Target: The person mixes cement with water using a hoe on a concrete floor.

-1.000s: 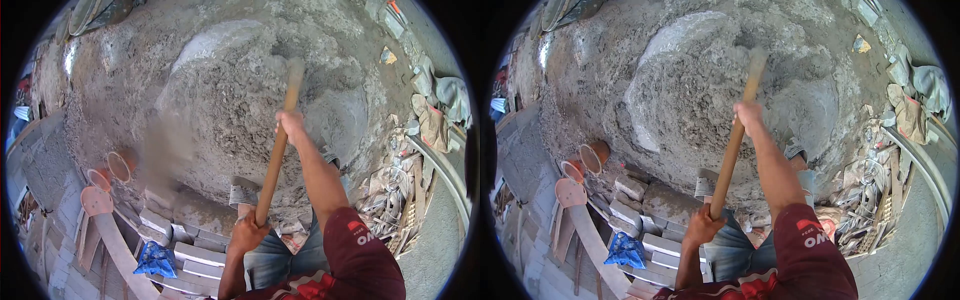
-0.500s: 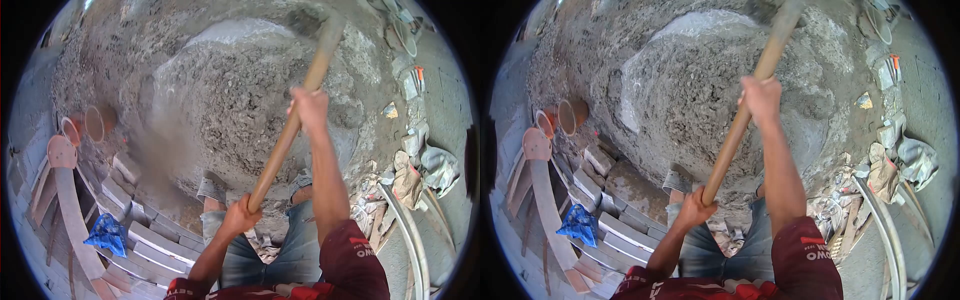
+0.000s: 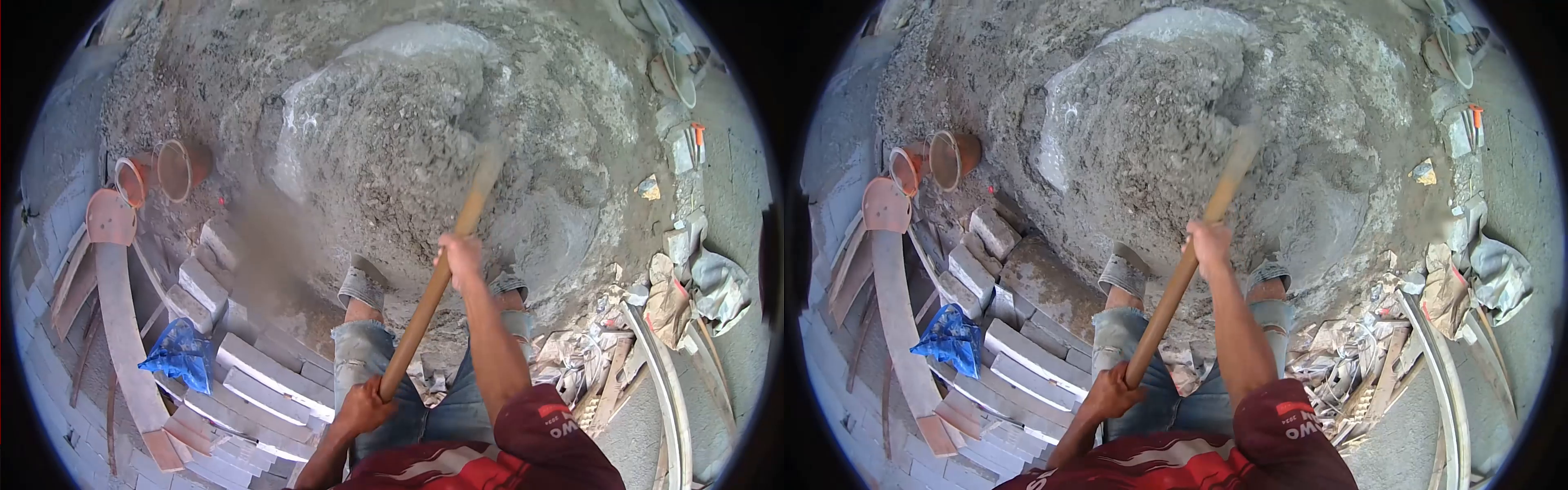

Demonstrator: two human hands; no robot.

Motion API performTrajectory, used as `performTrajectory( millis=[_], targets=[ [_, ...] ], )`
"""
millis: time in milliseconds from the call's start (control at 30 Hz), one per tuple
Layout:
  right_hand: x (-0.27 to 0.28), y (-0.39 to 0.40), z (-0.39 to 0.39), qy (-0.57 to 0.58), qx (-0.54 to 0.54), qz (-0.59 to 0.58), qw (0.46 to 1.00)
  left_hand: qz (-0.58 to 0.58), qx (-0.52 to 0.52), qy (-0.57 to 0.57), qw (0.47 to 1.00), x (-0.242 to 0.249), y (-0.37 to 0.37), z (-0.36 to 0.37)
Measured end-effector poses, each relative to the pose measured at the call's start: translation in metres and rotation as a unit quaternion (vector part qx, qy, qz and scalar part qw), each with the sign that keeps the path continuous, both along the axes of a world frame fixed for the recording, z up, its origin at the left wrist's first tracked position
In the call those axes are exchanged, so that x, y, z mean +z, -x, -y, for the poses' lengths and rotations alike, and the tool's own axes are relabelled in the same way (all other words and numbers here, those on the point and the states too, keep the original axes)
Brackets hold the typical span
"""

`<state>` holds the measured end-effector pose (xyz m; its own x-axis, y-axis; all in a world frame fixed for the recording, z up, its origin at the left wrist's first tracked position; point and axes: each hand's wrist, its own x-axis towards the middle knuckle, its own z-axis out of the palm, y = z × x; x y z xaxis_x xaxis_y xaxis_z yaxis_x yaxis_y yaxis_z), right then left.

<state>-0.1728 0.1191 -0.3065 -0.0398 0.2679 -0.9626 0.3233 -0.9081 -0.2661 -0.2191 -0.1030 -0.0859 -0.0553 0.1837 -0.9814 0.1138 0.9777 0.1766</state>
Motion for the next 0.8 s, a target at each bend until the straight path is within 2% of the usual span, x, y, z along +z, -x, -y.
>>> performTrajectory(
  millis=[33, 100, 133, 200, 233, 300, 400, 433, 500, 567, 700, 733, 800],
  targets=[
    [0.017, -0.004, 0.019, 0.017, 0.004, 0.0, 1.0, 0.034, 0.018, 0.063, 0.997, 0.021, 0.005, 0.006],
    [0.048, -0.012, 0.052, 0.028, 0.004, -0.011, 1.0, 0.082, -0.058, -0.022, 0.995, 0.046, -0.004, 0.055],
    [0.058, -0.012, 0.058, 0.021, 0.009, -0.022, 0.999, 0.08, -0.052, -0.03, 0.995, 0.052, 0.0, 0.042],
    [0.073, 0.001, 0.044, -0.004, 0.018, -0.029, 0.999, 0.039, 0.06, 0.107, 0.992, 0.082, 0.007, 0.016],
    [0.083, 0.007, 0.037, -0.02, 0.022, -0.038, 0.999, 0.032, 0.04, 0.079, 0.996, 0.068, -0.001, 0.027],
    [0.072, 0.03, -0.016, -0.053, 0.079, -0.058, 0.994, 0.019, 0.072, 0.028, 0.997, 0.025, -0.006, 0.009],
    [0.033, 0.09, -0.12, -0.196, 0.167, -0.066, 0.964, -0.085, 0.141, -0.154, 0.974, -0.086, -0.008, -0.061],
    [0.009, 0.111, -0.152, -0.238, 0.157, -0.071, 0.956, -0.095, 0.169, -0.187, 0.963, -0.126, 0.0, -0.092],
    [-0.034, 0.15, -0.211, -0.293, 0.201, -0.06, 0.933, -0.101, 0.213, -0.218, 0.947, -0.184, 0.025, -0.155],
    [-0.077, 0.166, -0.246, -0.291, 0.22, -0.05, 0.93, -0.059, 0.264, -0.206, 0.94, -0.219, 0.026, -0.188],
    [-0.12, 0.13, -0.198, -0.22, 0.27, 0.028, 0.937, 0.026, 0.328, -0.132, 0.935, -0.166, 0.023, -0.146],
    [-0.121, 0.12, -0.178, -0.224, 0.269, 0.028, 0.936, 0.045, 0.297, -0.113, 0.947, -0.145, 0.03, -0.129],
    [-0.067, 0.098, -0.136, -0.181, 0.243, 0.029, 0.953, 0.038, 0.22, -0.096, 0.97, -0.106, 0.025, -0.097]
  ],
)
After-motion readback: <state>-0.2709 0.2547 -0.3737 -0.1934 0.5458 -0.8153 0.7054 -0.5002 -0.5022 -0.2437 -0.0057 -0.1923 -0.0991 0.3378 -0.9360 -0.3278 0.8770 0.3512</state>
